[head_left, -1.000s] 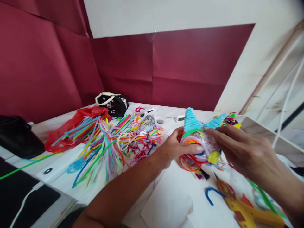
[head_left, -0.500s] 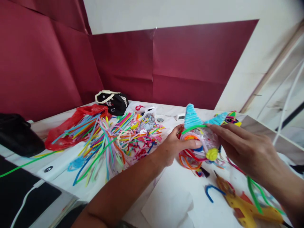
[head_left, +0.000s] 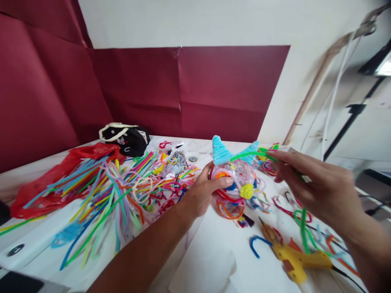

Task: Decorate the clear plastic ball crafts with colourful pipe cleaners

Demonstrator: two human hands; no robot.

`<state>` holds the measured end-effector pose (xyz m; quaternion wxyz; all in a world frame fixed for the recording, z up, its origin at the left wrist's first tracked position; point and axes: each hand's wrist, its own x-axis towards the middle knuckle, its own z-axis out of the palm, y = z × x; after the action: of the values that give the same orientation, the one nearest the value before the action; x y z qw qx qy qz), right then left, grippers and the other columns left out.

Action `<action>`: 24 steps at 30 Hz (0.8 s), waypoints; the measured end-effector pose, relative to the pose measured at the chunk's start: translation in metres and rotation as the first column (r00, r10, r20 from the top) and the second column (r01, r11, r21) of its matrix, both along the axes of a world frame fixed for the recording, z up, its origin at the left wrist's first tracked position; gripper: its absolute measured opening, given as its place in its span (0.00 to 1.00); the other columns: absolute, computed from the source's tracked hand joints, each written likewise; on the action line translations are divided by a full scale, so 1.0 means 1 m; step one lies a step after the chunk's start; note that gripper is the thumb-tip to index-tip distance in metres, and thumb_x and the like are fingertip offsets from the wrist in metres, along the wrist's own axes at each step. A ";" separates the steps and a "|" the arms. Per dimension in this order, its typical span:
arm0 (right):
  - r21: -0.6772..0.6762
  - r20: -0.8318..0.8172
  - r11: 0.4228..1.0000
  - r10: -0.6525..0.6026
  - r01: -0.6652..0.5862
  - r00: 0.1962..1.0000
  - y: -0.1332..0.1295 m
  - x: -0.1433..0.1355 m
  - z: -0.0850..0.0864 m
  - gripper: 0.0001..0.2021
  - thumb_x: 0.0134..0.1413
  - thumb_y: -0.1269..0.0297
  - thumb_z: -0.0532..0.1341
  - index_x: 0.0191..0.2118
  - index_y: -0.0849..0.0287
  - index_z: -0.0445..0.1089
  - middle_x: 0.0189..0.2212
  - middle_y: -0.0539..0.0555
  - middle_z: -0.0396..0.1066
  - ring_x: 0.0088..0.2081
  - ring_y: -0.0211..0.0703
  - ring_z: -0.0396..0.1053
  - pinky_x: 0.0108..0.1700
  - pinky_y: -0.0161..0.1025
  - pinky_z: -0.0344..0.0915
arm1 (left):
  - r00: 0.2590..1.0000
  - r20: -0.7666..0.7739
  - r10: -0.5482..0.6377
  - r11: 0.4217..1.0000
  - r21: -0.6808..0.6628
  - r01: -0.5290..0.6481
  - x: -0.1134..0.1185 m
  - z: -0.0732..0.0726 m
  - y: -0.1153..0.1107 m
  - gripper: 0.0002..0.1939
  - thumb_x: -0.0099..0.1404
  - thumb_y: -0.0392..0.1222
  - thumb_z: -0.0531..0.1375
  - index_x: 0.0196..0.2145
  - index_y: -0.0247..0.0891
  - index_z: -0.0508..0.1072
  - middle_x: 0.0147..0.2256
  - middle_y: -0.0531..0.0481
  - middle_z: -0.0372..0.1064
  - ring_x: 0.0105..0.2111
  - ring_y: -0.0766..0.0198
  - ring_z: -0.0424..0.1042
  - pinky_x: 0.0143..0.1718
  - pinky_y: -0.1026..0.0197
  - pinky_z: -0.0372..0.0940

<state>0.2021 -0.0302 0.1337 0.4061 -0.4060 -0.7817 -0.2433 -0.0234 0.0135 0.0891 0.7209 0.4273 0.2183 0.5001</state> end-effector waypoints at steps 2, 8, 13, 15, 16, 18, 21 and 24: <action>-0.088 -0.091 0.996 0.025 -0.033 0.996 -0.009 0.006 0.003 0.11 0.63 0.65 0.59 0.50 0.56 0.71 0.31 0.52 0.77 0.25 0.40 0.74 0.25 0.35 0.70 | 0.999 -0.012 0.044 0.999 0.017 -0.044 -0.004 -0.001 0.006 0.31 0.47 0.36 0.71 0.48 0.40 0.66 0.41 0.49 0.72 0.42 0.57 0.73 0.47 0.53 0.66; -0.489 0.022 0.847 0.251 -0.208 0.968 -0.025 0.001 -0.009 0.10 0.65 0.69 0.55 0.45 0.53 0.73 0.34 0.48 0.77 0.29 0.34 0.75 0.30 0.27 0.69 | 0.970 -0.033 0.239 0.970 0.047 -0.238 -0.011 0.003 0.018 0.37 0.44 0.36 0.72 0.52 0.41 0.64 0.45 0.50 0.72 0.47 0.57 0.72 0.53 0.51 0.64; -0.791 0.033 0.579 0.365 -0.199 0.930 -0.023 -0.029 -0.054 0.16 0.63 0.74 0.50 0.45 0.54 0.73 0.38 0.53 0.76 0.39 0.39 0.75 0.41 0.32 0.68 | 0.949 -0.055 0.311 0.950 0.050 -0.308 -0.010 0.003 0.020 0.39 0.43 0.36 0.73 0.52 0.41 0.64 0.45 0.50 0.72 0.48 0.56 0.72 0.55 0.49 0.63; -0.839 0.010 0.508 0.375 -0.197 0.927 -0.023 -0.040 -0.071 0.16 0.64 0.73 0.50 0.46 0.55 0.73 0.38 0.54 0.76 0.39 0.41 0.74 0.42 0.34 0.68 | 0.946 -0.068 0.317 0.948 0.058 -0.314 -0.010 0.001 0.021 0.36 0.43 0.37 0.73 0.49 0.41 0.66 0.46 0.49 0.72 0.48 0.55 0.72 0.55 0.48 0.63; -0.851 0.002 0.487 0.377 -0.197 0.926 -0.023 -0.044 -0.079 0.16 0.64 0.72 0.50 0.47 0.55 0.73 0.39 0.54 0.76 0.40 0.41 0.74 0.43 0.35 0.68 | 0.948 -0.064 0.312 0.949 0.067 -0.308 -0.010 0.000 0.021 0.34 0.43 0.37 0.73 0.48 0.40 0.66 0.46 0.49 0.72 0.48 0.55 0.72 0.55 0.48 0.63; -0.860 -0.004 0.469 0.391 -0.203 0.921 -0.023 -0.051 -0.088 0.14 0.66 0.69 0.51 0.50 0.54 0.71 0.43 0.55 0.75 0.44 0.44 0.73 0.45 0.39 0.68 | 0.954 -0.046 0.296 0.953 0.091 -0.291 -0.010 -0.002 0.022 0.33 0.44 0.36 0.72 0.48 0.40 0.67 0.45 0.50 0.72 0.47 0.56 0.72 0.55 0.48 0.63; -0.839 0.004 0.492 0.430 -0.231 0.903 -0.023 -0.054 -0.088 0.13 0.66 0.65 0.52 0.52 0.55 0.69 0.48 0.56 0.72 0.50 0.48 0.69 0.52 0.45 0.66 | 0.957 -0.044 0.287 0.954 0.104 -0.282 -0.011 -0.003 0.022 0.32 0.45 0.36 0.72 0.48 0.40 0.67 0.45 0.50 0.73 0.47 0.57 0.72 0.56 0.49 0.62; -0.780 -0.004 0.563 0.432 -0.273 0.902 -0.022 -0.044 -0.076 0.11 0.68 0.65 0.51 0.47 0.56 0.70 0.43 0.55 0.73 0.48 0.45 0.69 0.52 0.43 0.66 | 0.950 -0.057 0.308 0.950 0.080 -0.303 -0.011 -0.001 0.022 0.32 0.45 0.37 0.72 0.47 0.40 0.67 0.45 0.50 0.73 0.47 0.56 0.72 0.54 0.49 0.63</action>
<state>0.1583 -0.0519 0.0578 0.1606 -0.3489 -0.9094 0.1595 -0.0341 0.0354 0.0878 0.6113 0.4305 0.2888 0.5979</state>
